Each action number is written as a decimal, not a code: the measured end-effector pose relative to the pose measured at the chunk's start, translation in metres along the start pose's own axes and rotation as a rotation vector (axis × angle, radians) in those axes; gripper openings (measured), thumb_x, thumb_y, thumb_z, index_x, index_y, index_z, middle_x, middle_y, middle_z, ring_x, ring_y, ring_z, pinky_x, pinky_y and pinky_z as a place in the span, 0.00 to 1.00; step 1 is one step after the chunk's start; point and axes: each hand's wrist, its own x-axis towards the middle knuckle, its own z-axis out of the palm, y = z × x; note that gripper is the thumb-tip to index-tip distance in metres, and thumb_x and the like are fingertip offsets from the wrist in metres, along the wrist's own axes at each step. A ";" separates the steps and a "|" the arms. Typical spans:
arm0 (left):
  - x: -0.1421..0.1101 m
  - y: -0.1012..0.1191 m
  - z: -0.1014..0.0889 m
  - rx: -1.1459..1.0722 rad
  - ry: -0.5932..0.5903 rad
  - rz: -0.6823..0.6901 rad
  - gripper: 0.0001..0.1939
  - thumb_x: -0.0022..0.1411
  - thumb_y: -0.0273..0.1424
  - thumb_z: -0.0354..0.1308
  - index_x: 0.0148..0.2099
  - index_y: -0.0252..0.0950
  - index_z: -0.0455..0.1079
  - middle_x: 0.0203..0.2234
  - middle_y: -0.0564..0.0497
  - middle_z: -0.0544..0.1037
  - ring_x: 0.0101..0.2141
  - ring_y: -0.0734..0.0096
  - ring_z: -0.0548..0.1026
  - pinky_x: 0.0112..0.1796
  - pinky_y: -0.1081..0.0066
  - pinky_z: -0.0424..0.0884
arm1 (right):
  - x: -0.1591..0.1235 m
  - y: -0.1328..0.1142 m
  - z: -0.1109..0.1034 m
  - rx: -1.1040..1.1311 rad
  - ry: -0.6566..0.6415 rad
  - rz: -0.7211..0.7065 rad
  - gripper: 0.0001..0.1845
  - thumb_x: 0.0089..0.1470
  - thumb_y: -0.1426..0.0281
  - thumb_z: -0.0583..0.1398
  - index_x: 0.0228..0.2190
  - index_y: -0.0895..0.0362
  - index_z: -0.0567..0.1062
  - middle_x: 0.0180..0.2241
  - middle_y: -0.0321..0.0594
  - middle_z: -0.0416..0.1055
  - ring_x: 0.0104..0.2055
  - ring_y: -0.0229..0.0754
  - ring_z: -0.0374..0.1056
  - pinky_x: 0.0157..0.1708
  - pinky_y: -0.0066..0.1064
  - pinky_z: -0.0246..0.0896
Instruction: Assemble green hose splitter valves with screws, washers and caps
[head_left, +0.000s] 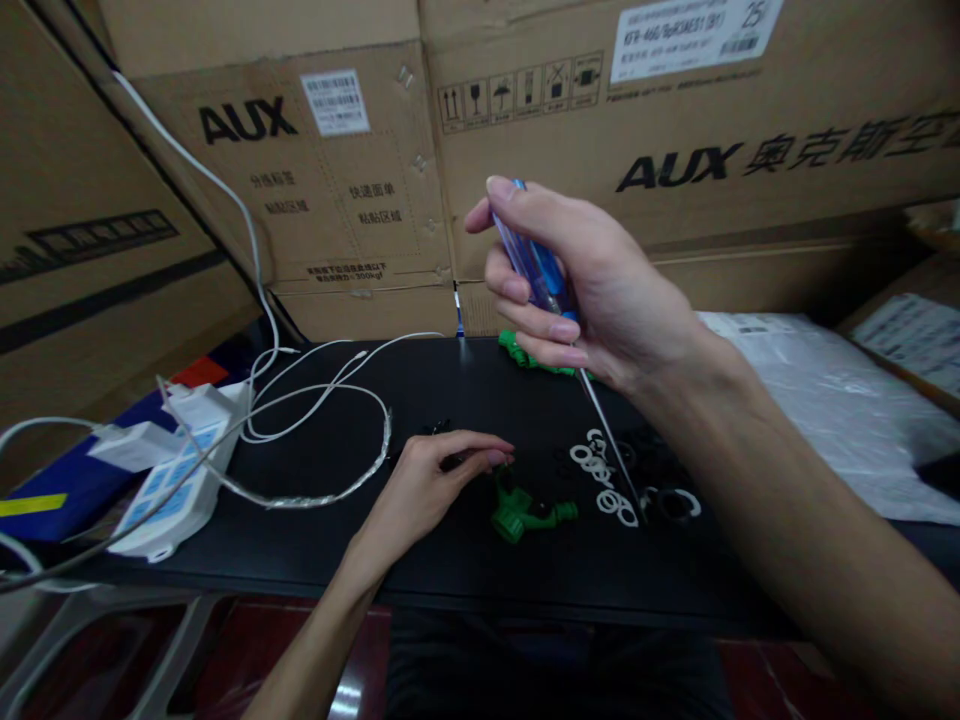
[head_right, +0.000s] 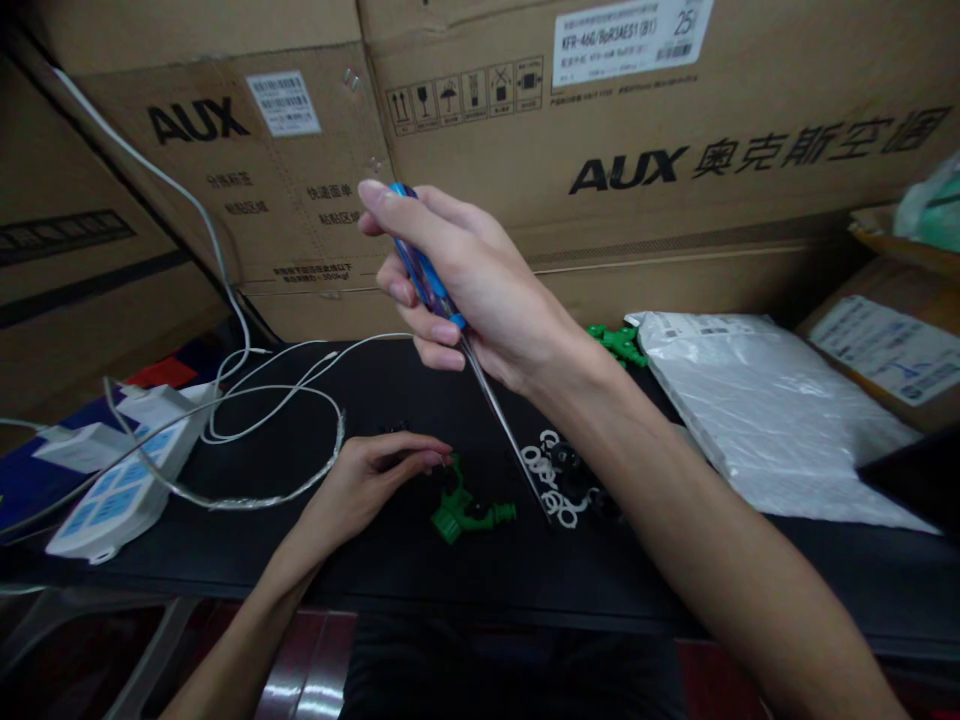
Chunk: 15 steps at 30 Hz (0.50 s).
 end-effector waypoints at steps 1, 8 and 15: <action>-0.001 0.000 0.001 0.002 -0.007 0.012 0.10 0.71 0.33 0.59 0.49 0.42 0.80 0.39 0.52 0.85 0.40 0.67 0.82 0.43 0.69 0.76 | 0.001 0.002 0.000 0.007 -0.013 0.001 0.11 0.61 0.59 0.61 0.34 0.52 0.69 0.20 0.28 0.57 0.14 0.28 0.41 0.08 0.21 0.40; -0.004 -0.001 0.004 0.113 -0.033 0.139 0.09 0.71 0.29 0.59 0.46 0.41 0.81 0.42 0.50 0.82 0.43 0.67 0.80 0.47 0.67 0.76 | 0.001 0.015 0.000 0.024 -0.037 0.032 0.13 0.60 0.58 0.63 0.34 0.52 0.67 0.21 0.27 0.58 0.14 0.26 0.42 0.09 0.21 0.39; -0.005 -0.005 0.004 0.163 -0.027 0.173 0.09 0.72 0.28 0.57 0.48 0.39 0.79 0.43 0.50 0.81 0.44 0.69 0.79 0.48 0.69 0.76 | 0.000 0.015 0.007 -0.004 -0.059 0.053 0.11 0.66 0.59 0.58 0.36 0.53 0.66 0.21 0.26 0.56 0.15 0.26 0.43 0.10 0.19 0.40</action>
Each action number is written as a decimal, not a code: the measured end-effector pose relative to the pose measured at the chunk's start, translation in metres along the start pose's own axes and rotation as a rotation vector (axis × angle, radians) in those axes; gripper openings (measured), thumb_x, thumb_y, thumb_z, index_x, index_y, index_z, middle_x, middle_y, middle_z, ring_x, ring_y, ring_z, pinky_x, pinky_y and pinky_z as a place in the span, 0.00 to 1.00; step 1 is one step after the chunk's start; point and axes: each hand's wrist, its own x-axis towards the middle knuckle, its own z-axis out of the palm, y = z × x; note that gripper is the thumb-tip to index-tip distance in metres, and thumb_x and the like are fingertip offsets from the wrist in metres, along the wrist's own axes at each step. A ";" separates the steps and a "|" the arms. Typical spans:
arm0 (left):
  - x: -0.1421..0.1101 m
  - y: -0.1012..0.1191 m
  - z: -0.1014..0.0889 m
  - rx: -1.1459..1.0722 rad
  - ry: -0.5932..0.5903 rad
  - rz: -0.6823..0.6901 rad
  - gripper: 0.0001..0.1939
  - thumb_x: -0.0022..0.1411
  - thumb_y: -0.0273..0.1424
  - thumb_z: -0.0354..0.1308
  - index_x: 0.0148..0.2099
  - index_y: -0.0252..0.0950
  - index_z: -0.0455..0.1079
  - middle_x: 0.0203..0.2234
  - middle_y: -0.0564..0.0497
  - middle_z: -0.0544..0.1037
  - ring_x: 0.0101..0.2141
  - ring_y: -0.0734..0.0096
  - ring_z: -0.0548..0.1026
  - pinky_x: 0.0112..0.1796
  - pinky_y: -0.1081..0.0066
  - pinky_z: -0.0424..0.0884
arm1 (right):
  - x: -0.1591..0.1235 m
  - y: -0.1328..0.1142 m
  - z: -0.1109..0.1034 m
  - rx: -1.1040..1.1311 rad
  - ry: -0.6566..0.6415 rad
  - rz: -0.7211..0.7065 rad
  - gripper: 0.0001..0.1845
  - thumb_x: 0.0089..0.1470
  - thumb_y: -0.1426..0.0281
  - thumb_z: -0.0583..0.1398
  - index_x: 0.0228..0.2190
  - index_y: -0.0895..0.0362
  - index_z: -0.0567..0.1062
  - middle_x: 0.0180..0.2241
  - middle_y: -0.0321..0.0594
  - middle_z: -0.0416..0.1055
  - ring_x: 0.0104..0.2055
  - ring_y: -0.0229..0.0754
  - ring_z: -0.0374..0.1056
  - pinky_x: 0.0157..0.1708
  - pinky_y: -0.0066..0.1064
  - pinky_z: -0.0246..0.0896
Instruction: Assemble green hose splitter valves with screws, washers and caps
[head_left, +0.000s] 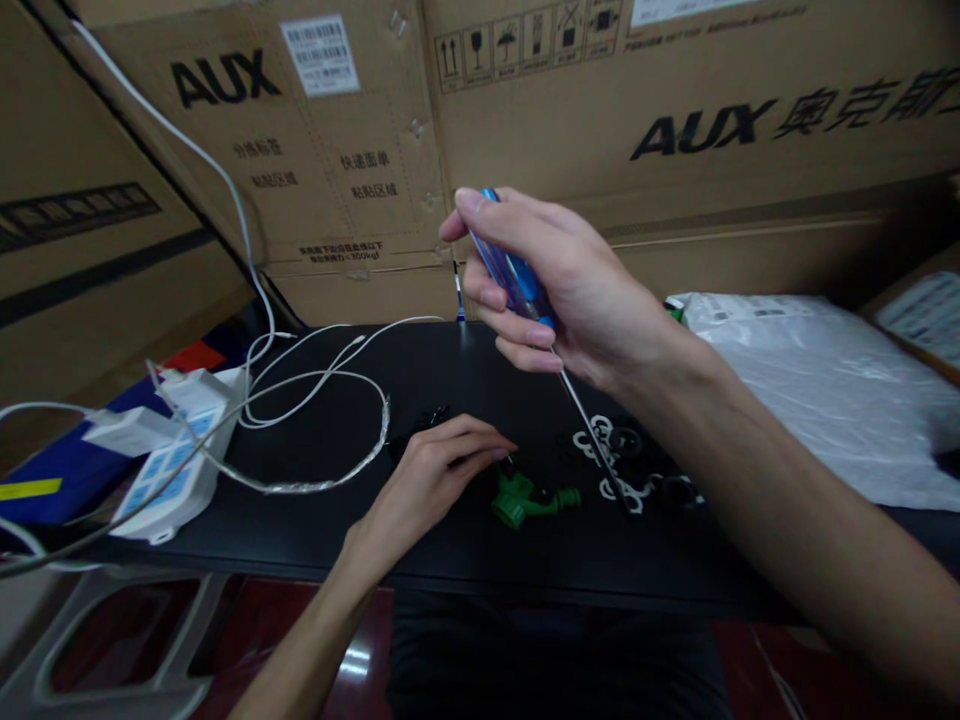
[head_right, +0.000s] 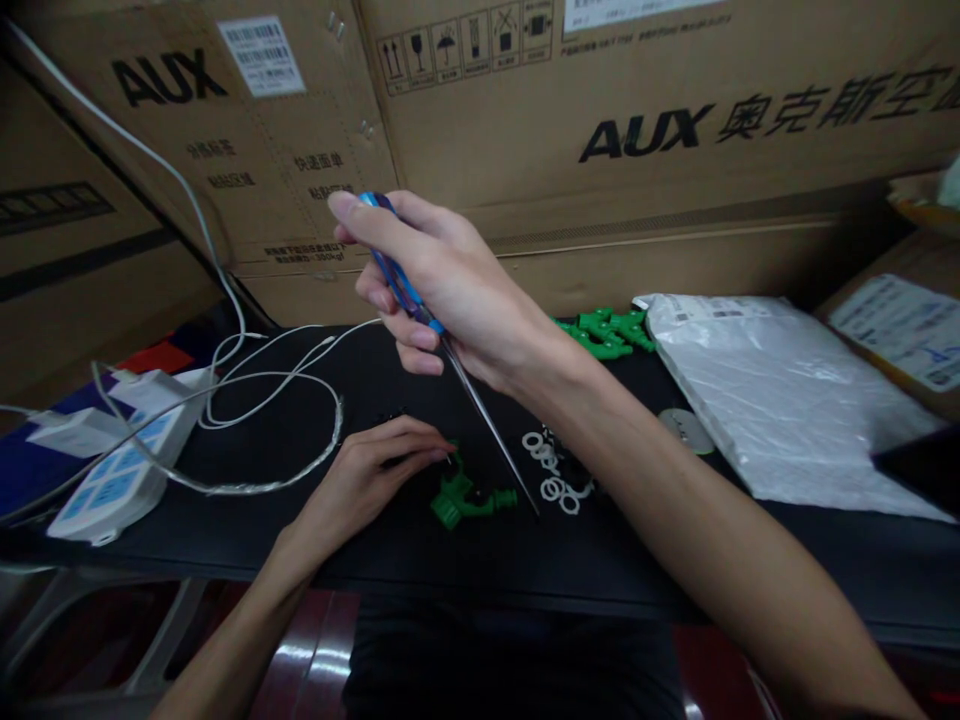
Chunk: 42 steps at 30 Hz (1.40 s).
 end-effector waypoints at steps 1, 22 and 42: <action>-0.001 0.000 0.000 0.012 -0.001 0.008 0.09 0.72 0.28 0.57 0.49 0.39 0.79 0.43 0.51 0.81 0.44 0.70 0.79 0.48 0.70 0.76 | 0.000 0.000 0.000 -0.001 0.001 0.002 0.11 0.66 0.59 0.58 0.36 0.53 0.66 0.21 0.26 0.56 0.15 0.26 0.43 0.11 0.18 0.40; -0.014 0.005 -0.040 0.501 -0.086 -0.124 0.08 0.72 0.33 0.58 0.48 0.41 0.77 0.42 0.51 0.81 0.44 0.63 0.77 0.50 0.60 0.71 | 0.001 0.005 -0.001 -0.009 -0.018 -0.039 0.16 0.64 0.54 0.59 0.36 0.52 0.67 0.21 0.27 0.58 0.13 0.26 0.43 0.09 0.18 0.42; -0.021 -0.015 -0.019 0.724 -0.127 -0.118 0.10 0.73 0.35 0.52 0.42 0.36 0.72 0.38 0.47 0.73 0.39 0.59 0.71 0.47 0.55 0.69 | -0.004 0.003 0.002 0.021 -0.061 -0.072 0.18 0.63 0.52 0.60 0.36 0.53 0.66 0.22 0.25 0.58 0.13 0.25 0.44 0.09 0.16 0.43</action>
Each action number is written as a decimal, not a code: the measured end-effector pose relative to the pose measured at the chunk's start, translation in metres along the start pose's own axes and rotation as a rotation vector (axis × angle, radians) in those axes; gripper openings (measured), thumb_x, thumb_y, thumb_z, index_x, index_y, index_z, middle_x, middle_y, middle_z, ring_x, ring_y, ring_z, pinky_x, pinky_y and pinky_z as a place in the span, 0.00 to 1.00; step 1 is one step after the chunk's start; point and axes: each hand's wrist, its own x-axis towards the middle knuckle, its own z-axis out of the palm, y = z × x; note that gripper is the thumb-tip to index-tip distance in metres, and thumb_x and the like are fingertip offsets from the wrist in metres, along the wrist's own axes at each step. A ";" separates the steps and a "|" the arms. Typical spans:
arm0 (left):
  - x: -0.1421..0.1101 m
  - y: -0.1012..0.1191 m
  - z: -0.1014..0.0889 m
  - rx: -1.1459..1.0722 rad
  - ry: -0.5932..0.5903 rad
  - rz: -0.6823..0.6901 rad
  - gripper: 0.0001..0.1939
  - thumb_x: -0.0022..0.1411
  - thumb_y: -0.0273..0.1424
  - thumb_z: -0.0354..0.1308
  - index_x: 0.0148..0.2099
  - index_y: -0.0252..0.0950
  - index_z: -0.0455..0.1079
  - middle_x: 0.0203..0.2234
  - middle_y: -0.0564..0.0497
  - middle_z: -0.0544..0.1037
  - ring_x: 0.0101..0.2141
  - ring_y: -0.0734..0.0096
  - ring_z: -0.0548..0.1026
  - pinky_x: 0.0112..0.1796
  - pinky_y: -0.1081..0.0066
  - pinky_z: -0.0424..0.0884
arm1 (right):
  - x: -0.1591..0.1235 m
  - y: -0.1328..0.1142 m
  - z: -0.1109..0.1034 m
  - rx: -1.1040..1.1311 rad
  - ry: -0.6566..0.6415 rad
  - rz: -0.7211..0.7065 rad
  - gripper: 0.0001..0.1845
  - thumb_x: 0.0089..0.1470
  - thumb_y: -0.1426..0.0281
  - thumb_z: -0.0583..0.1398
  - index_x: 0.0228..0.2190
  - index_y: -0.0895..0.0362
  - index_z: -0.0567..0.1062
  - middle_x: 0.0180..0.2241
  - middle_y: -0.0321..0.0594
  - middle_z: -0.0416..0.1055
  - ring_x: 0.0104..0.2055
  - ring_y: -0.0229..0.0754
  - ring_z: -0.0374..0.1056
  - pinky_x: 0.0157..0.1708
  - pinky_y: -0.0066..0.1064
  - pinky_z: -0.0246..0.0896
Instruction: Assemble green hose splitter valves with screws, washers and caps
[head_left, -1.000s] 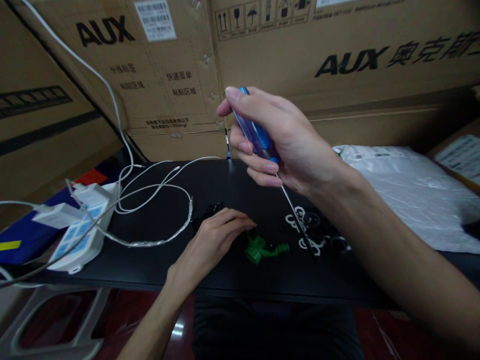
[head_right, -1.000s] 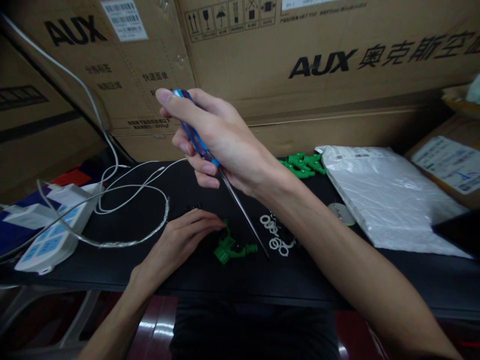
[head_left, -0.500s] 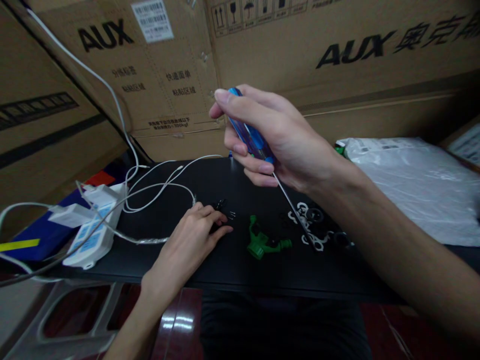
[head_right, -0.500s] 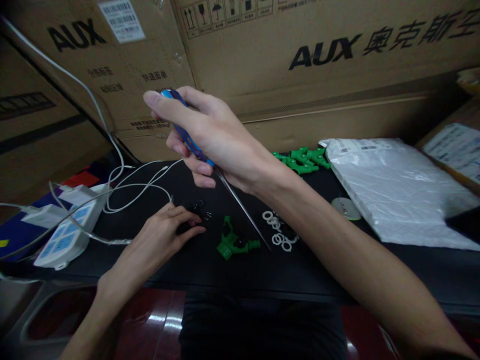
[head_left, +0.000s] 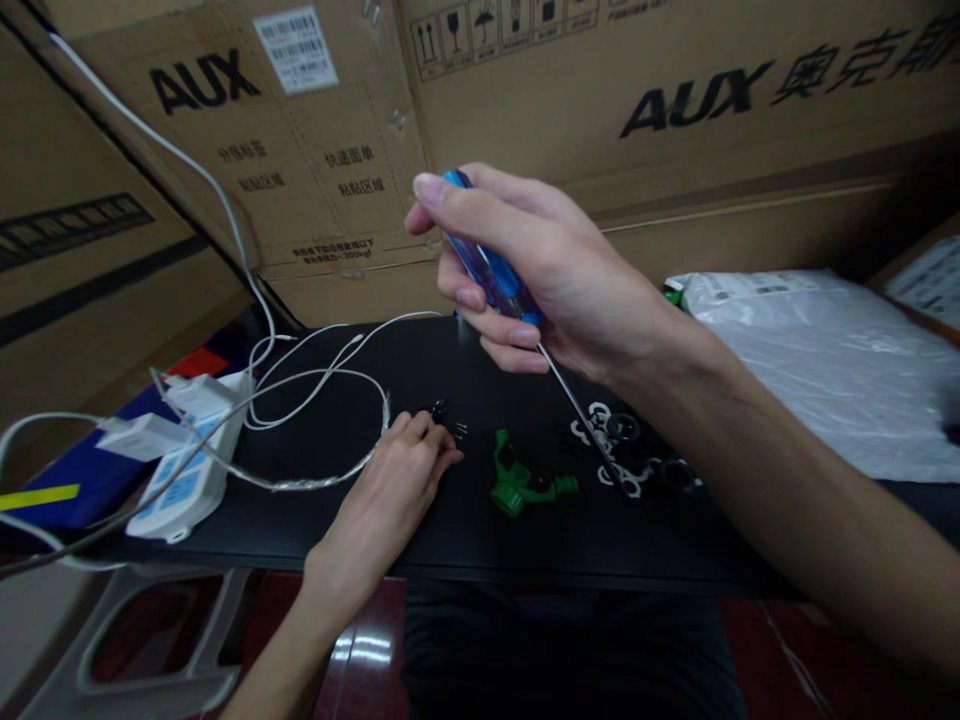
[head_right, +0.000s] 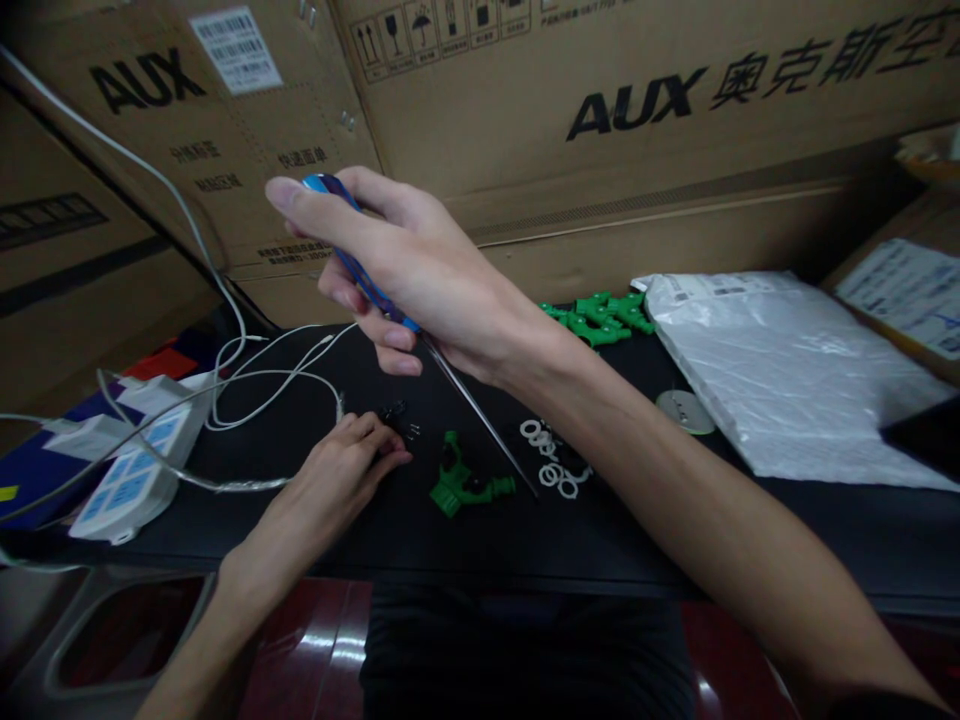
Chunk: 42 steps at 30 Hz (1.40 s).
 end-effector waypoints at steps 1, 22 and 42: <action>-0.001 0.000 0.002 0.016 0.002 0.019 0.10 0.74 0.35 0.51 0.44 0.36 0.71 0.39 0.47 0.73 0.40 0.58 0.71 0.47 0.54 0.69 | 0.000 0.000 0.000 -0.001 0.004 -0.004 0.18 0.62 0.52 0.60 0.36 0.53 0.66 0.22 0.25 0.57 0.14 0.25 0.44 0.09 0.16 0.43; 0.021 0.025 -0.017 -0.662 0.015 0.000 0.07 0.72 0.32 0.58 0.47 0.41 0.78 0.41 0.54 0.80 0.42 0.71 0.78 0.43 0.73 0.70 | 0.000 0.001 -0.001 -0.044 -0.006 -0.001 0.15 0.65 0.54 0.58 0.38 0.53 0.65 0.22 0.25 0.55 0.14 0.26 0.42 0.08 0.15 0.41; 0.021 0.026 -0.009 -0.675 0.180 0.073 0.05 0.66 0.29 0.65 0.43 0.39 0.81 0.35 0.53 0.84 0.34 0.73 0.80 0.38 0.73 0.73 | 0.002 0.005 -0.001 -0.100 0.001 -0.005 0.17 0.66 0.52 0.56 0.38 0.53 0.65 0.22 0.24 0.55 0.15 0.26 0.42 0.10 0.18 0.42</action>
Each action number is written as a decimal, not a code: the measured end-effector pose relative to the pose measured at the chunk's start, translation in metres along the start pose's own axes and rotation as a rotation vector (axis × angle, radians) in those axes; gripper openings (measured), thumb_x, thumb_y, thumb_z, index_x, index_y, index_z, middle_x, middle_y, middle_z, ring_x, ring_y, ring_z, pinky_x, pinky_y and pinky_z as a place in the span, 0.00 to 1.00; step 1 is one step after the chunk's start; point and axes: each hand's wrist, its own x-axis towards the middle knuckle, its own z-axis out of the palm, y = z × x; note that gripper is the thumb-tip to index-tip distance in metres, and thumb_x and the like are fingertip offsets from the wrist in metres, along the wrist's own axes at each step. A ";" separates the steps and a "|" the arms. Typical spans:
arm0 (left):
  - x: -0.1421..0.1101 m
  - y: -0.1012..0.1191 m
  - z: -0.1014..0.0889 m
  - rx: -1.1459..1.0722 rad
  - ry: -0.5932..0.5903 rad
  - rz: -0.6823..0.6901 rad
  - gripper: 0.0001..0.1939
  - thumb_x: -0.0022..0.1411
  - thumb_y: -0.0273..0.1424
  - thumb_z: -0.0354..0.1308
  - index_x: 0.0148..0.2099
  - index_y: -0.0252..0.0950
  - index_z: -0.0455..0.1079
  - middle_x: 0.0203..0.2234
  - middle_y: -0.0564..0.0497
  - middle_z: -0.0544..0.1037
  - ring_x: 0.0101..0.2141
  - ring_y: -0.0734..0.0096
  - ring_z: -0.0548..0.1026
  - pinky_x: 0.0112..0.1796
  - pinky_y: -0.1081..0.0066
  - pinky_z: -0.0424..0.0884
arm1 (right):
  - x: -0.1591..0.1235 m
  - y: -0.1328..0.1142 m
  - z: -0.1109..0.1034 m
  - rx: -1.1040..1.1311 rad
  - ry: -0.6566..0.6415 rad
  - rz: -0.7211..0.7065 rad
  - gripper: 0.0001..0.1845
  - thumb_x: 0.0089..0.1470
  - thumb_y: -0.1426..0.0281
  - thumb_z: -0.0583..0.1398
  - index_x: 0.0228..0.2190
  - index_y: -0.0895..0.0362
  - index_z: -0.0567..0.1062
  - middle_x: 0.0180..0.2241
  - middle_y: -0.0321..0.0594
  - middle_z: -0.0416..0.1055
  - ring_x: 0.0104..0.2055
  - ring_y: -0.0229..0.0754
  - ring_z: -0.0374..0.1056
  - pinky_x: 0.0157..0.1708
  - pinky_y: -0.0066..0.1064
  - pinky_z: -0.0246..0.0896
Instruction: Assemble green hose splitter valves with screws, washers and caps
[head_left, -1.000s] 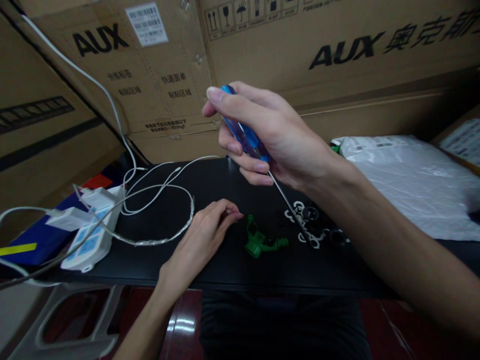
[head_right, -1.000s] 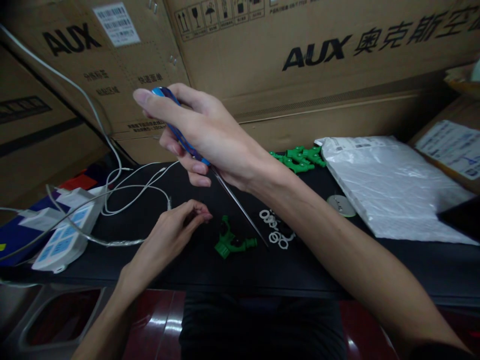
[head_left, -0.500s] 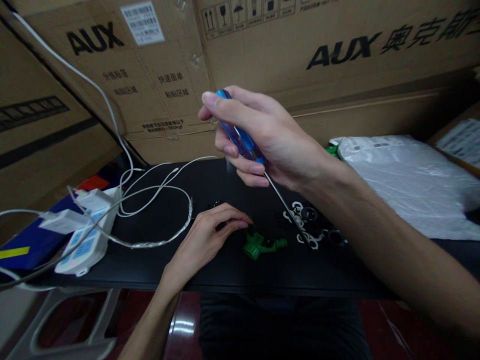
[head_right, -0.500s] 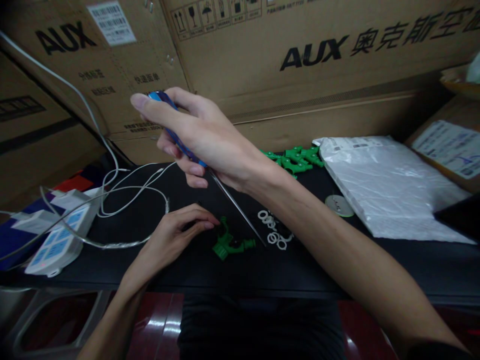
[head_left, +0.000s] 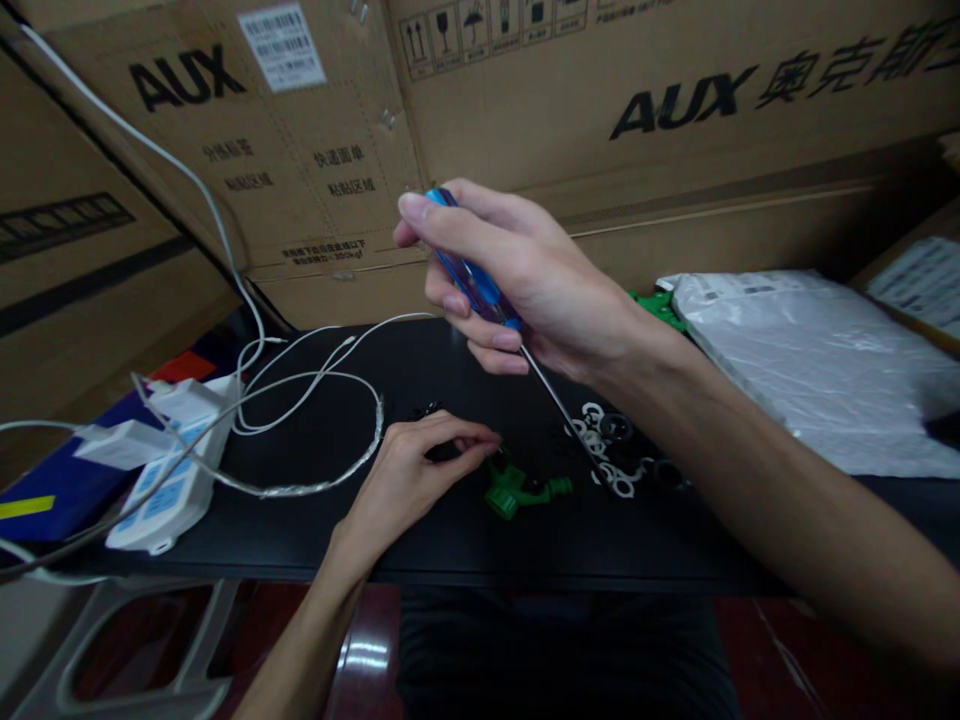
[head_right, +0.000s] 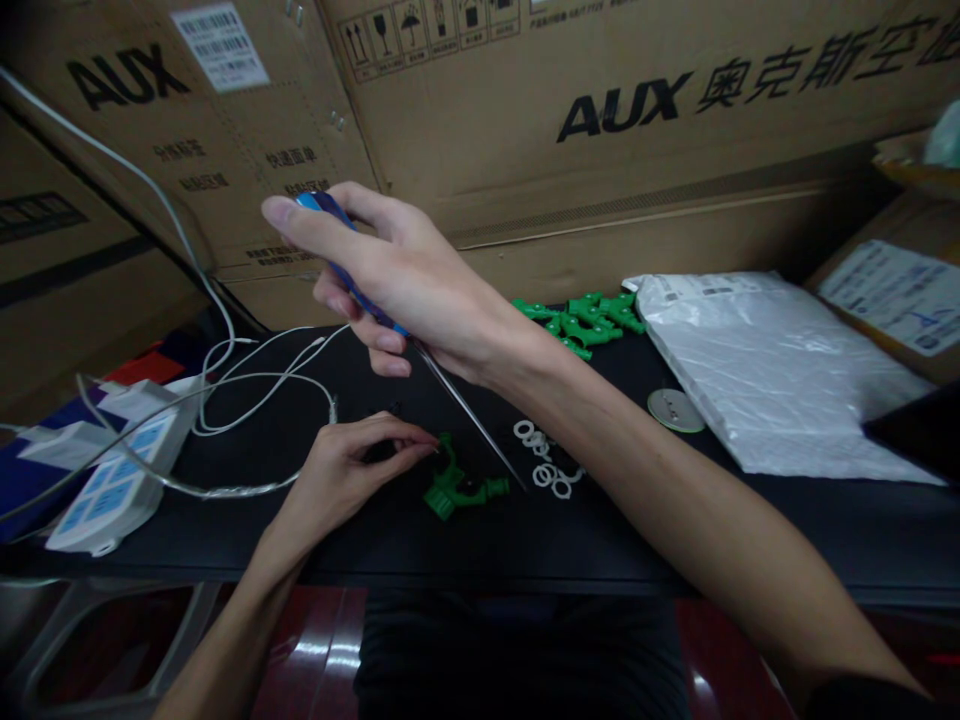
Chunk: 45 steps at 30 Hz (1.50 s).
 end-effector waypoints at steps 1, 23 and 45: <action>0.000 0.000 0.000 -0.003 -0.001 0.022 0.05 0.66 0.29 0.65 0.43 0.39 0.81 0.35 0.53 0.84 0.34 0.73 0.80 0.38 0.73 0.73 | 0.001 0.000 0.000 -0.012 0.008 -0.003 0.18 0.66 0.51 0.56 0.38 0.53 0.65 0.22 0.24 0.55 0.15 0.26 0.42 0.10 0.18 0.42; 0.000 -0.003 0.004 -0.005 -0.027 0.091 0.06 0.67 0.26 0.63 0.43 0.39 0.81 0.38 0.51 0.85 0.39 0.69 0.81 0.42 0.70 0.77 | 0.002 0.004 0.016 0.029 0.429 -0.350 0.20 0.65 0.46 0.52 0.36 0.49 0.61 0.24 0.27 0.47 0.15 0.30 0.39 0.10 0.23 0.40; -0.004 -0.005 -0.001 0.187 -0.060 0.296 0.08 0.70 0.26 0.59 0.48 0.36 0.77 0.42 0.48 0.83 0.41 0.68 0.79 0.43 0.68 0.76 | 0.002 0.003 0.013 0.000 0.398 -0.317 0.08 0.70 0.61 0.50 0.37 0.49 0.61 0.22 0.28 0.49 0.14 0.31 0.42 0.09 0.24 0.43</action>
